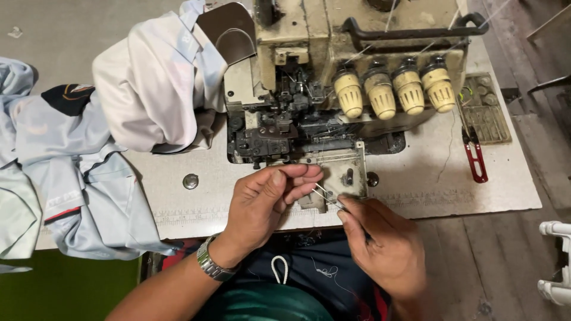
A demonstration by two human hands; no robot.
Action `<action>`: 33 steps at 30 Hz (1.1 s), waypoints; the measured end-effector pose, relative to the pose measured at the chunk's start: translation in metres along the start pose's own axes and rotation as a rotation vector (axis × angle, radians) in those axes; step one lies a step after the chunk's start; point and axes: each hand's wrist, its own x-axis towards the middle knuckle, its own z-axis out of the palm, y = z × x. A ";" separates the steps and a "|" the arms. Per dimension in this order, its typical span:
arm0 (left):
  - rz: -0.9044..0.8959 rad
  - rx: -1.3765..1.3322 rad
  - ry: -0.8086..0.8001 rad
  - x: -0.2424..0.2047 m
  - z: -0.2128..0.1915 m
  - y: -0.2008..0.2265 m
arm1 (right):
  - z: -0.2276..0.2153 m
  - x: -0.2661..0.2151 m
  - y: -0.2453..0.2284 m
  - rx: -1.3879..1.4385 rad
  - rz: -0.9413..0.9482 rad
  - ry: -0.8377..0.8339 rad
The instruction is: Threading an industrial overlock sewing machine using tweezers and thread snips
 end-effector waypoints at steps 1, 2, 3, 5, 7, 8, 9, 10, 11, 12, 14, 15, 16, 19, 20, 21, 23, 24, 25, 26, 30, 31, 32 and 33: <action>0.005 0.002 -0.010 0.000 0.000 0.001 | 0.001 0.000 0.000 -0.013 -0.003 0.007; 0.008 0.002 -0.008 0.000 0.000 0.001 | 0.001 0.000 -0.001 -0.012 -0.006 0.006; 0.014 -0.002 -0.018 -0.001 -0.001 0.001 | 0.002 0.000 -0.001 -0.011 0.000 0.012; 0.019 -0.007 -0.030 -0.001 -0.002 0.001 | 0.002 0.002 -0.004 -0.012 0.008 0.017; 0.019 -0.002 -0.042 -0.002 -0.002 0.002 | 0.000 0.006 -0.008 0.014 0.014 0.008; 0.018 -0.004 -0.044 -0.002 -0.002 0.002 | 0.000 0.005 -0.007 0.012 0.014 0.009; 0.009 0.003 -0.041 -0.002 -0.002 0.002 | 0.001 0.004 -0.005 0.030 0.010 0.008; 0.000 0.010 -0.038 -0.003 -0.003 0.003 | 0.002 0.003 -0.003 0.048 0.005 0.008; 0.003 0.011 -0.037 -0.003 -0.003 0.003 | 0.002 0.002 -0.002 0.049 0.003 0.007; 0.030 0.022 -0.058 -0.003 -0.003 0.004 | 0.002 0.002 -0.001 0.064 -0.002 0.015; 0.059 0.034 -0.078 -0.003 -0.003 0.005 | 0.002 0.001 -0.001 0.080 -0.008 0.022; 0.081 0.057 -0.058 -0.004 -0.003 0.005 | 0.001 0.001 -0.001 0.136 0.011 0.028; 0.102 0.079 -0.038 -0.005 -0.002 0.005 | 0.000 0.001 -0.001 0.191 0.030 0.034; 0.142 0.220 -0.018 -0.007 -0.003 0.010 | 0.000 -0.002 0.002 0.209 0.017 0.056; 0.143 0.220 -0.018 -0.007 -0.004 0.009 | -0.002 -0.004 0.002 0.209 0.017 0.056; 0.129 0.250 -0.024 -0.007 -0.005 0.008 | -0.003 -0.005 0.002 0.180 0.037 0.035; 0.117 0.280 -0.026 -0.007 -0.006 0.007 | -0.005 -0.007 0.003 0.153 0.054 0.013; 0.086 0.272 -0.054 -0.007 -0.004 0.008 | -0.005 -0.007 0.003 0.171 0.047 0.012; 0.057 0.264 -0.082 -0.007 -0.003 0.009 | -0.005 -0.008 0.003 0.190 0.039 0.011; 0.061 0.265 -0.078 -0.006 -0.003 0.010 | -0.004 -0.008 0.004 0.192 0.035 0.009; -0.079 0.249 -0.193 -0.004 0.000 0.017 | -0.006 -0.011 0.004 0.246 0.043 -0.010; -0.101 0.312 -0.234 -0.004 0.002 0.020 | -0.007 -0.012 0.004 0.259 0.064 -0.024; -0.100 0.311 -0.233 -0.005 0.004 0.021 | -0.010 -0.012 0.004 0.258 0.063 -0.025; -0.062 0.367 -0.273 -0.007 0.005 0.021 | -0.012 -0.013 0.003 0.286 0.057 -0.046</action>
